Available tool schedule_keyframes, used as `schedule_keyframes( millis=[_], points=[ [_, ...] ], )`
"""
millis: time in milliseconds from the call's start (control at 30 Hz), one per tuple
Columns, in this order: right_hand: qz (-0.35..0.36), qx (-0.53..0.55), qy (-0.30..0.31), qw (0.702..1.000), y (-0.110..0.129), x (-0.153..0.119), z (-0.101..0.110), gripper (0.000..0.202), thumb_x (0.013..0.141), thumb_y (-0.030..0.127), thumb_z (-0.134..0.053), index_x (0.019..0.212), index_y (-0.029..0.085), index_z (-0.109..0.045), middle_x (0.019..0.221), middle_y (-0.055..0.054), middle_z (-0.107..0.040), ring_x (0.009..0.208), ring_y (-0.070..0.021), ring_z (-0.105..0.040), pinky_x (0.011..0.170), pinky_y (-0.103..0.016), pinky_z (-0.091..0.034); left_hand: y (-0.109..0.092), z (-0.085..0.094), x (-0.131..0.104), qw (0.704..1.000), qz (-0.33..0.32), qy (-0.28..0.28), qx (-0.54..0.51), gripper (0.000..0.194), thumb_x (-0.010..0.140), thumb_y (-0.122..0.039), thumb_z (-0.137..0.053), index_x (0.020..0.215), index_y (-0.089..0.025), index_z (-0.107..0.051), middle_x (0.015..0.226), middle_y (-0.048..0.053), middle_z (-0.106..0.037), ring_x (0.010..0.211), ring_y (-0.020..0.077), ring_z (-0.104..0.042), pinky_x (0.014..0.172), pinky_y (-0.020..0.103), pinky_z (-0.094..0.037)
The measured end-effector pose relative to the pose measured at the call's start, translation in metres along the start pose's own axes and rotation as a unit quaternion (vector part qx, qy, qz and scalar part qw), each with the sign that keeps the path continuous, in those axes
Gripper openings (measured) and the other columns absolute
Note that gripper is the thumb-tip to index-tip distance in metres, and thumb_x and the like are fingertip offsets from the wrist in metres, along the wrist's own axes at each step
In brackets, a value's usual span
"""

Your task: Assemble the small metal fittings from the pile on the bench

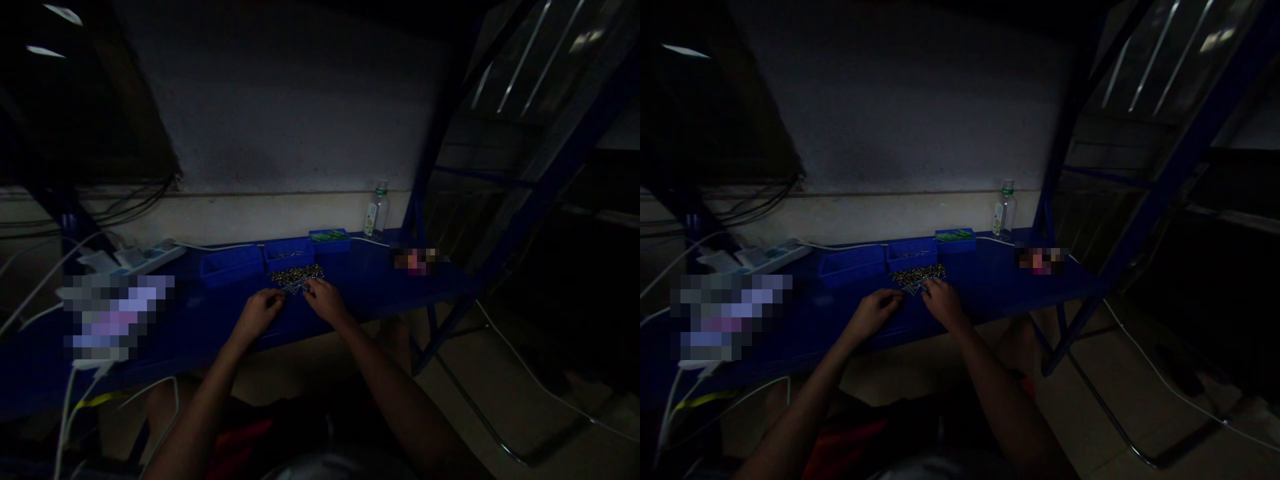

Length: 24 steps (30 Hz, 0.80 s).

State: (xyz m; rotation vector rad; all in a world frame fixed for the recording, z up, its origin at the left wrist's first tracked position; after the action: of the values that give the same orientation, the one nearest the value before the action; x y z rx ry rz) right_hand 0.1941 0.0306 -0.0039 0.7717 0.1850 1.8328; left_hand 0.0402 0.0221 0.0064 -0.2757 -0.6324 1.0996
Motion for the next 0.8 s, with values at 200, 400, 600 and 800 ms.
schedule_keyframes(
  millis=[200, 400, 600, 800],
  points=[
    [-0.014, -0.01, -0.013, 1.0, -0.005, 0.001, -0.002, 0.017, 0.085, 0.028, -0.049, 0.095, 0.02, -0.06, 0.093, -0.006, -0.06, 0.083, -0.0153, -0.056, 0.073, -0.024, -0.039, -0.003, 0.001, 0.0, 1.0, -0.016, 0.002, -0.023, 0.029, 0.079, -0.032, -0.046, 0.096, -0.018, -0.065, 0.098, 0.006, -0.066, 0.089, 0.0206, -0.06, 0.082, 0.03, -0.045],
    [0.008, -0.017, -0.02, 1.0, -0.003, 0.0, -0.003, 0.013, 0.085, 0.026, -0.049, 0.09, 0.022, -0.06, 0.09, -0.004, -0.06, 0.079, -0.0135, -0.055, 0.068, -0.022, -0.037, -0.002, 0.001, -0.002, 0.999, -0.011, 0.004, -0.039, 0.03, 0.08, -0.032, -0.045, 0.097, -0.017, -0.065, 0.098, 0.005, -0.067, 0.088, 0.0198, -0.061, 0.08, 0.029, -0.045],
    [0.015, -0.001, -0.033, 0.999, -0.002, -0.001, -0.001, 0.013, 0.087, 0.022, -0.046, 0.084, 0.02, -0.058, 0.086, -0.003, -0.06, 0.08, -0.0134, -0.054, 0.07, -0.022, -0.037, -0.002, 0.0, -0.003, 0.999, -0.011, 0.01, -0.039, 0.029, 0.08, -0.033, -0.044, 0.095, -0.018, -0.065, 0.097, 0.004, -0.067, 0.087, 0.0194, -0.061, 0.079, 0.028, -0.045],
    [0.048, 0.091, -0.057, 0.993, 0.005, -0.004, 0.01, 0.015, 0.089, 0.022, -0.041, 0.088, 0.019, -0.055, 0.086, -0.003, -0.062, 0.083, -0.0128, -0.056, 0.075, -0.021, -0.038, -0.005, -0.001, -0.005, 0.999, -0.019, 0.016, -0.046, 0.03, 0.081, -0.034, -0.044, 0.096, -0.017, -0.065, 0.098, 0.005, -0.066, 0.088, 0.0192, -0.06, 0.08, 0.029, -0.045]
  ],
)
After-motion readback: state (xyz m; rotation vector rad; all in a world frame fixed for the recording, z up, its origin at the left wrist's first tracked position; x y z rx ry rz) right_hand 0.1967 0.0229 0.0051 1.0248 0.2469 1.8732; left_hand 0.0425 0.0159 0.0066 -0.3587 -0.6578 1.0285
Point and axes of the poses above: each hand's wrist, its own x-axis towards the middle knuckle, its own z-axis out of the back of the hand, y = z × x, the point moved 8 cm from there along x, towards the middle knuckle
